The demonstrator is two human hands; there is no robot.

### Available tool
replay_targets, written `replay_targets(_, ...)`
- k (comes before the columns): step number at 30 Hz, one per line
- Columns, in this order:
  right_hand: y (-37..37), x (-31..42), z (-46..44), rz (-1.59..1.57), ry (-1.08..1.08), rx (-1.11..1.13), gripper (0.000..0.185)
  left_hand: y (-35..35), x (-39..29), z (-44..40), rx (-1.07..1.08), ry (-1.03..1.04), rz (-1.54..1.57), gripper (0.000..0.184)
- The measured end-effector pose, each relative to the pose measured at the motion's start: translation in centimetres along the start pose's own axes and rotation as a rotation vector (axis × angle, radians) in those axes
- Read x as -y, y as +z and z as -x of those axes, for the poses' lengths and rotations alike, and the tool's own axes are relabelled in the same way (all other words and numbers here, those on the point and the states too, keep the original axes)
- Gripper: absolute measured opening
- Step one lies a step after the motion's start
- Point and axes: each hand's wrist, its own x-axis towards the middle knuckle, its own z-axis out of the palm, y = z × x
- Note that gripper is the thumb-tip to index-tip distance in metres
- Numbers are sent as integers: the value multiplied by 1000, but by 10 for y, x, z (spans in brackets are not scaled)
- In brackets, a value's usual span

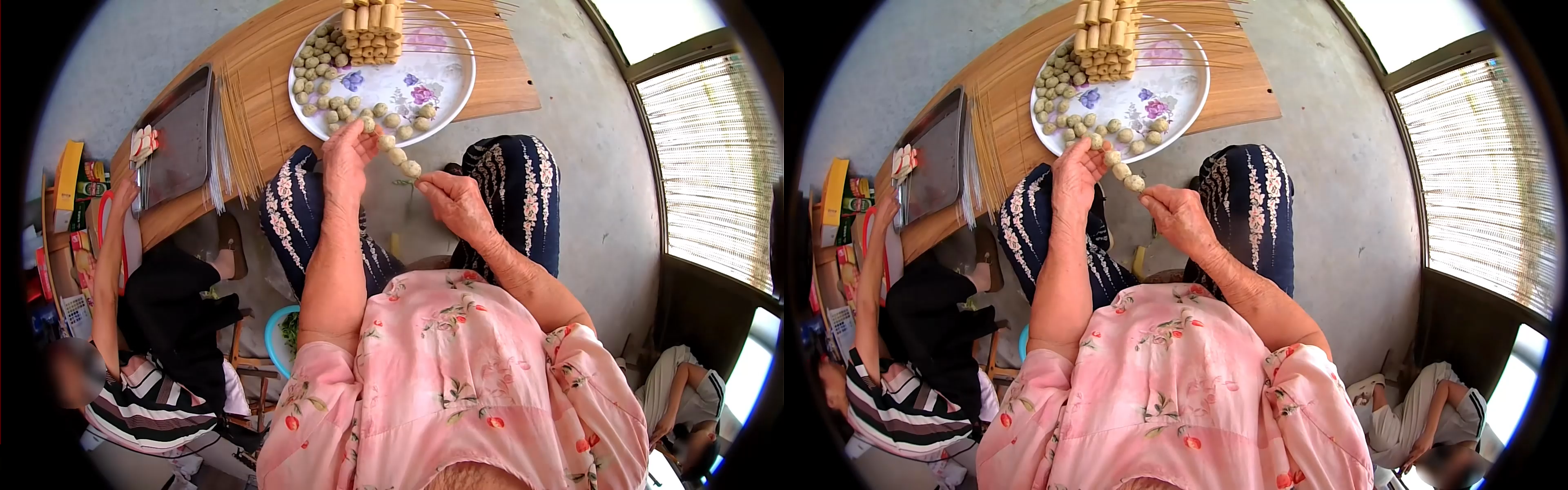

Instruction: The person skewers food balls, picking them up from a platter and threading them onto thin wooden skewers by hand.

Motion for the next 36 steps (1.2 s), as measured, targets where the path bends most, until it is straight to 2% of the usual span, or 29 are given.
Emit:
replay_targets(7, 5, 0, -5, 51, -61, -89, 15, 3, 5, 4, 36, -47, -78, 25)
replay_targets(19, 5, 6, 6, -17, 115, 11, 19, 9, 3, 5, 0, 42, 131, 28)
replay_targets(31, 8, 1, -2, 71, -54, -75, 15, 2, 2, 1, 28, 50, 135, 27)
replay_targets(36, 8, 8, -6, 100, -55, -88, 13, 3, 2, 2, 66, 39, 115, 27)
